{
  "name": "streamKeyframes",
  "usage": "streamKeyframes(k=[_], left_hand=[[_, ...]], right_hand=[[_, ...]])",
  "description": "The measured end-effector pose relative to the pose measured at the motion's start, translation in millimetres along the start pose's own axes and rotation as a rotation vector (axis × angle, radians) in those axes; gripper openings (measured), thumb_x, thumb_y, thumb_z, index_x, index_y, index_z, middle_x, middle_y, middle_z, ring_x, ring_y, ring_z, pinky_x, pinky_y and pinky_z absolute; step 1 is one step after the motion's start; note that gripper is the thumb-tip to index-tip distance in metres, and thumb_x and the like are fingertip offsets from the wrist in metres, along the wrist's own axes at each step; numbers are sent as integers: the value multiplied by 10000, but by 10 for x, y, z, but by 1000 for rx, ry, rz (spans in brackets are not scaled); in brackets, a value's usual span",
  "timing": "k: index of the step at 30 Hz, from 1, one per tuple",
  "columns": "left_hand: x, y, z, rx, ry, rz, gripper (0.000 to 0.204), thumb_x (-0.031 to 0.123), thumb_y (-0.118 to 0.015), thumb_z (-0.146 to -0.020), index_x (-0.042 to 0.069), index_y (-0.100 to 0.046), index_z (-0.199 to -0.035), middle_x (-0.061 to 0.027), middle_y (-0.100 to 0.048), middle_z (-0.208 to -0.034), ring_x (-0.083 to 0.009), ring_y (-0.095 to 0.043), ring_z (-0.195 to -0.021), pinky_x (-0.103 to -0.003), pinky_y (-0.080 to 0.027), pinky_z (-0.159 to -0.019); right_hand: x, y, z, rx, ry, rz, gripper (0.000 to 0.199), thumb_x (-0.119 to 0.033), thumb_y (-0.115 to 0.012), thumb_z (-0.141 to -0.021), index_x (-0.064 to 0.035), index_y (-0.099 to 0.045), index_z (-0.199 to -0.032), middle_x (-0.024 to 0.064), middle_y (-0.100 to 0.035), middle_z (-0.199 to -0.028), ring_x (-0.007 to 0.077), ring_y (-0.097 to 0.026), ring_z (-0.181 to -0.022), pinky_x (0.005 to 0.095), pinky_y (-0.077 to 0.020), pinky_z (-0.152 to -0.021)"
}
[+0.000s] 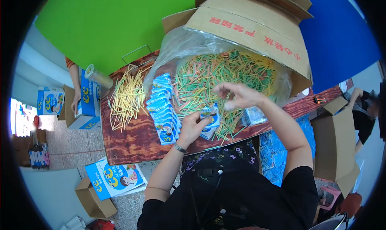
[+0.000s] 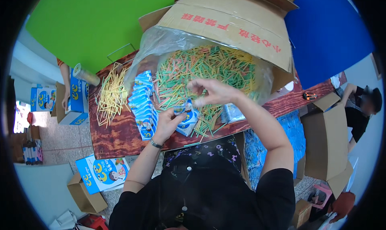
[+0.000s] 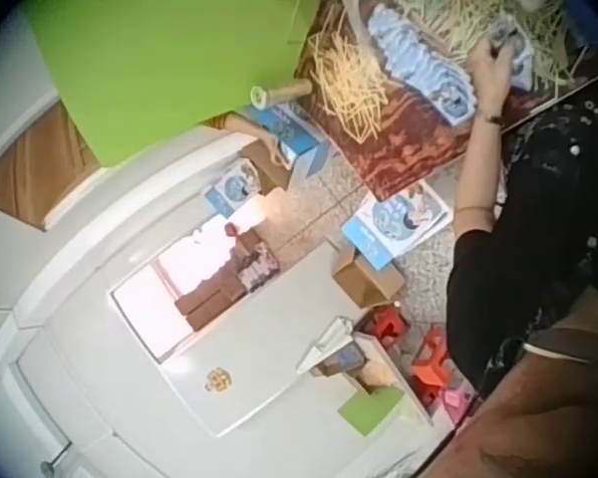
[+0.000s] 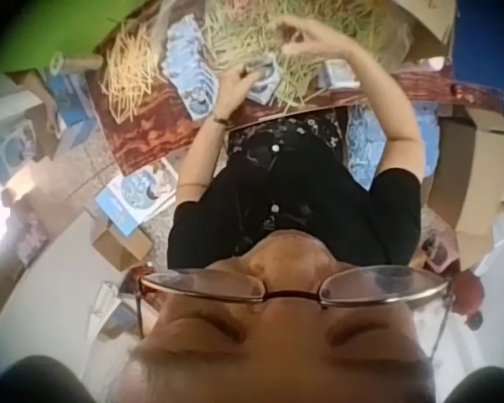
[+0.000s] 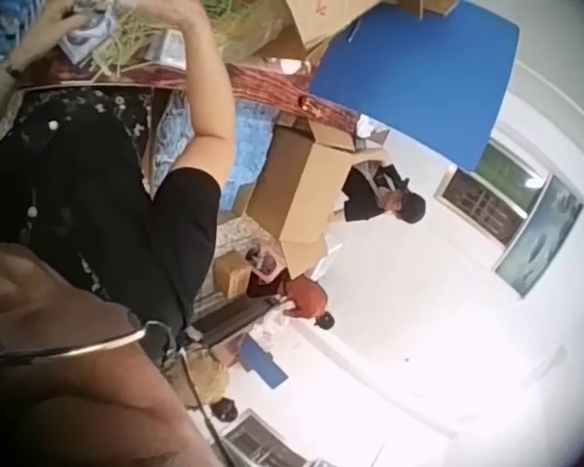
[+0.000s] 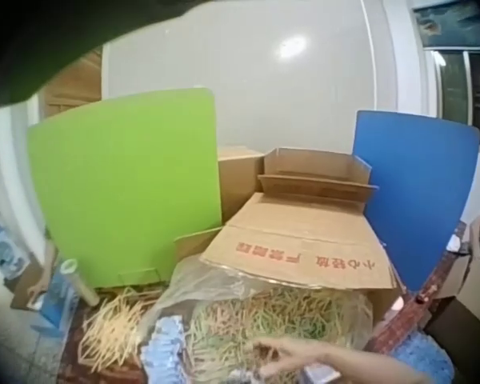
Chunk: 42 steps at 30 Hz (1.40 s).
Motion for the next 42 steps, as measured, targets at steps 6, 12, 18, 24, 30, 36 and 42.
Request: streamKeyframes(k=[6, 12, 18, 24, 30, 36, 42], left_hand=[[-38, -68, -47, -74, -22, 252, 197, 194, -687, -891, -2, -683, -900, 5, -659, -721, -12, -528, -632, -220, -427, -545], [33, 19, -73, 16, -55, 174, 222, 204, -761, -822, 15, -648, -799, -14, -633, -654, -51, -565, -585, -240, -434, -529], [74, 140, -28, 82, -106, 67, 234, 106, -766, -809, 44, -557, -724, 37, -567, -683, -29, -480, -641, -211, -401, -556], [-203, 51, 10, 115, -64, 143, 295, 194, -773, -797, 33, -539, -718, 11, -503, -635, -63, -453, -591, -248, -380, -518], [-160, 109, 65, 98, -97, 54, 243, 161, -753, -821, 33, -558, -753, 23, -517, -660, -53, -452, -606, -235, -375, -526], [-153, 73, 69, 78, -87, 43, 181, 128, -732, -848, 29, -591, -793, 33, -557, -707, -31, -468, -636, -212, -378, -540], [-51, 106, 88, 87, -98, 67, 187, 132, -730, -850, 24, -590, -790, 32, -551, -702, -30, -464, -639, -209, -375, -540]], right_hand=[[-42, -354, -27, 64, -172, 217, 213, -226, -743, -810, -37, -666, -871, 44, -618, -691, 103, -575, -599, 297, -453, -548], [-199, -327, 88, 115, -45, 261, 183, -201, -675, -877, -20, -660, -895, 110, -619, -711, 179, -599, -619, 334, -449, -563], [-68, -181, 40, 11, -58, 191, 258, -194, -604, -925, -54, -630, -1140, 129, -676, -1008, 230, -665, -936, 347, -513, -809], [1088, 984, -534, 67, -611, 831, 453, -412, -605, -887, -21, -640, -1112, 171, -681, -972, 292, -668, -906, 375, -515, -817], [1420, 857, -767, -252, -742, 912, 558, -482, -667, -745, -33, -680, -1076, 173, -681, -1046, 314, -662, -960, 418, -522, -834], [1358, 642, -889, -284, -928, 1123, 442, -309, -607, -782, -60, -672, -1140, 172, -646, -1184, 301, -631, -1094, 432, -508, -916], [1447, 872, -676, -260, -897, 1114, 384, -207, -532, -837, -41, -652, -1162, 214, -604, -1232, 354, -589, -1142, 444, -483, -955]])
Point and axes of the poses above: each hand's wrist, its own z-axis away from the middle knuckle, its own y-axis out of the back of the hand, x = y × z, the point moved 7 cm from there along -z, towards the middle knuckle
